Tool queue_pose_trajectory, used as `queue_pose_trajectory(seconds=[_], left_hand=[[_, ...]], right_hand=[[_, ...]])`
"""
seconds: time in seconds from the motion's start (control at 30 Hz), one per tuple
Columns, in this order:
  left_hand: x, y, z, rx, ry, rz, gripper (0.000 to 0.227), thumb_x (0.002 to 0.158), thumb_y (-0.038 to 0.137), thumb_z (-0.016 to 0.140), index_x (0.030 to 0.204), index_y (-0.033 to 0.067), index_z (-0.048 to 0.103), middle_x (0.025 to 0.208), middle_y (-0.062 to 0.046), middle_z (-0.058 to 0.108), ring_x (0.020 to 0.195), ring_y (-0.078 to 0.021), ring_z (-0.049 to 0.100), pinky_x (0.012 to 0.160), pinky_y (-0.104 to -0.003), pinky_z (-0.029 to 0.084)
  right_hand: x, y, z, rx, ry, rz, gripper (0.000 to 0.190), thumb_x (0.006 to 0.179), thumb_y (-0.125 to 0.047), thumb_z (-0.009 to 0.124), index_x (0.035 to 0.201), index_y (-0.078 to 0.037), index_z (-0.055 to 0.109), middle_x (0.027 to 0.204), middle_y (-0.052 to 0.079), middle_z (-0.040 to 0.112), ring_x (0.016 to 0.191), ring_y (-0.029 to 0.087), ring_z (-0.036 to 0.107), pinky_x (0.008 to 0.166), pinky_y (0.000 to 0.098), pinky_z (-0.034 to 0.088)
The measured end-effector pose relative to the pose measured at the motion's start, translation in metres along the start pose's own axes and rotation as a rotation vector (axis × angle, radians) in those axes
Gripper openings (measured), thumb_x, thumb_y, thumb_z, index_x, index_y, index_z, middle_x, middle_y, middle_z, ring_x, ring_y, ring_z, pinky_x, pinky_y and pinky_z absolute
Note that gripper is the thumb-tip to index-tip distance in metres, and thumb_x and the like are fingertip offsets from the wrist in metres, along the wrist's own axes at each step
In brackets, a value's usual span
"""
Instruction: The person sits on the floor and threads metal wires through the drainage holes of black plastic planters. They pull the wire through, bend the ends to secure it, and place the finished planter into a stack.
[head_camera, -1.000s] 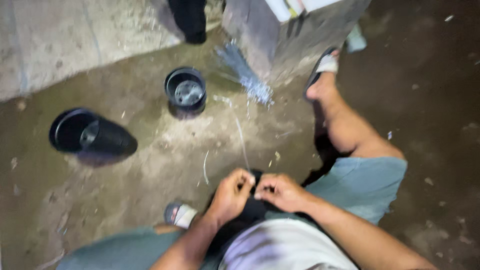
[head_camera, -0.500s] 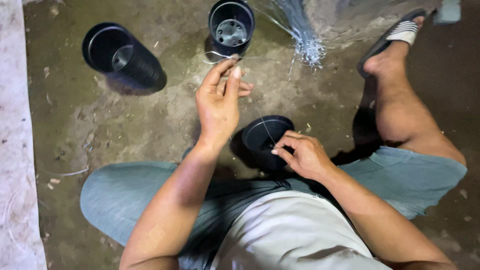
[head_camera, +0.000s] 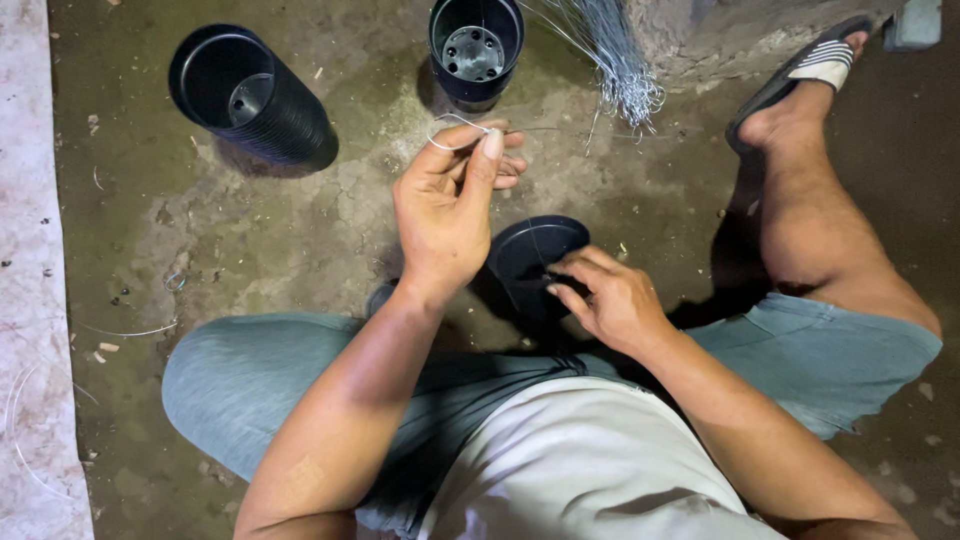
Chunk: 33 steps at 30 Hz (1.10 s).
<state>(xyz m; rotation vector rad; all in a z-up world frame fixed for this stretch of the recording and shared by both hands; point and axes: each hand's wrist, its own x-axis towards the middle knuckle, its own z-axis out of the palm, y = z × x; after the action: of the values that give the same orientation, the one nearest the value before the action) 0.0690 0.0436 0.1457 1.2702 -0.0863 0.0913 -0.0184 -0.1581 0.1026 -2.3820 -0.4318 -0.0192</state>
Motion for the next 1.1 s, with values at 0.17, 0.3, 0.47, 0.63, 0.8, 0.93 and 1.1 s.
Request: queue_pose_trajectory(seconds=[0.17, 0.3, 0.47, 0.63, 0.8, 0.93, 1.1], left_hand=[[-0.007, 0.004, 0.007, 0.020, -0.049, 0.005, 0.018, 0.108, 0.010, 0.063, 0.122, -0.0015, 0.066, 0.112, -0.012, 0.075, 0.099, -0.0139, 0.071, 0.089, -0.028, 0.058], [-0.003, 0.007, 0.004, 0.028, -0.089, 0.076, 0.017, 0.109, 0.010, 0.063, 0.120, -0.0021, 0.066, 0.112, -0.011, 0.074, 0.106, -0.0157, 0.073, 0.097, -0.030, 0.060], [0.002, 0.015, -0.008, 0.132, -0.113, 0.096, 0.018, 0.109, 0.010, 0.062, 0.120, -0.0035, 0.068, 0.110, -0.010, 0.075, 0.105, -0.0150, 0.072, 0.098, -0.029, 0.058], [0.008, 0.016, -0.012, 0.058, -0.068, 0.088, 0.020, 0.108, 0.010, 0.063, 0.122, -0.0036, 0.067, 0.109, -0.009, 0.074, 0.104, -0.0136, 0.070, 0.098, -0.029, 0.056], [0.011, 0.010, -0.019, 0.004, -0.051, 0.078, 0.018, 0.109, 0.010, 0.061, 0.120, -0.0032, 0.066, 0.106, -0.009, 0.073, 0.103, -0.0134, 0.069, 0.095, -0.028, 0.055], [0.019, 0.005, -0.026, -0.067, -0.024, 0.088, 0.016, 0.110, 0.012, 0.059, 0.117, -0.0015, 0.063, 0.104, -0.009, 0.073, 0.098, -0.0143, 0.069, 0.093, -0.029, 0.056], [0.025, 0.004, -0.033, -0.099, -0.019, 0.096, 0.014, 0.111, 0.013, 0.057, 0.116, 0.0003, 0.062, 0.101, -0.008, 0.071, 0.094, -0.0139, 0.068, 0.089, -0.029, 0.056]], right_hand=[[0.004, -0.017, -0.033, -0.119, 0.373, -0.231, 0.018, 0.091, -0.009, 0.079, 0.107, -0.007, 0.072, 0.102, 0.011, 0.068, 0.089, 0.029, 0.070, 0.078, 0.0374, 0.056], [0.026, -0.026, -0.065, -0.292, 0.540, -0.240, 0.029, 0.084, -0.006, 0.081, 0.109, 0.003, 0.070, 0.103, 0.021, 0.065, 0.094, 0.037, 0.064, 0.080, 0.0431, 0.054], [0.059, -0.028, -0.072, -0.106, 0.321, -0.162, 0.017, 0.096, -0.008, 0.081, 0.109, -0.002, 0.073, 0.104, 0.013, 0.071, 0.097, 0.029, 0.068, 0.085, 0.0367, 0.054], [0.065, -0.024, -0.064, 0.170, 0.126, 0.070, 0.012, 0.094, -0.010, 0.078, 0.105, -0.006, 0.078, 0.089, 0.006, 0.075, 0.066, 0.013, 0.067, 0.061, 0.0265, 0.052], [0.057, -0.010, -0.060, 0.282, 0.134, 0.142, 0.014, 0.096, -0.011, 0.078, 0.108, -0.006, 0.076, 0.089, 0.006, 0.077, 0.076, 0.007, 0.069, 0.069, 0.0239, 0.055], [0.049, 0.001, -0.074, 0.289, 0.061, 0.136, 0.012, 0.097, -0.009, 0.074, 0.108, -0.006, 0.076, 0.094, 0.005, 0.078, 0.082, 0.008, 0.070, 0.072, 0.0237, 0.055], [0.046, 0.009, -0.096, 0.089, 0.038, -0.049, 0.011, 0.092, -0.010, 0.079, 0.102, -0.005, 0.077, 0.094, 0.006, 0.073, 0.081, 0.014, 0.068, 0.070, 0.0258, 0.051]])
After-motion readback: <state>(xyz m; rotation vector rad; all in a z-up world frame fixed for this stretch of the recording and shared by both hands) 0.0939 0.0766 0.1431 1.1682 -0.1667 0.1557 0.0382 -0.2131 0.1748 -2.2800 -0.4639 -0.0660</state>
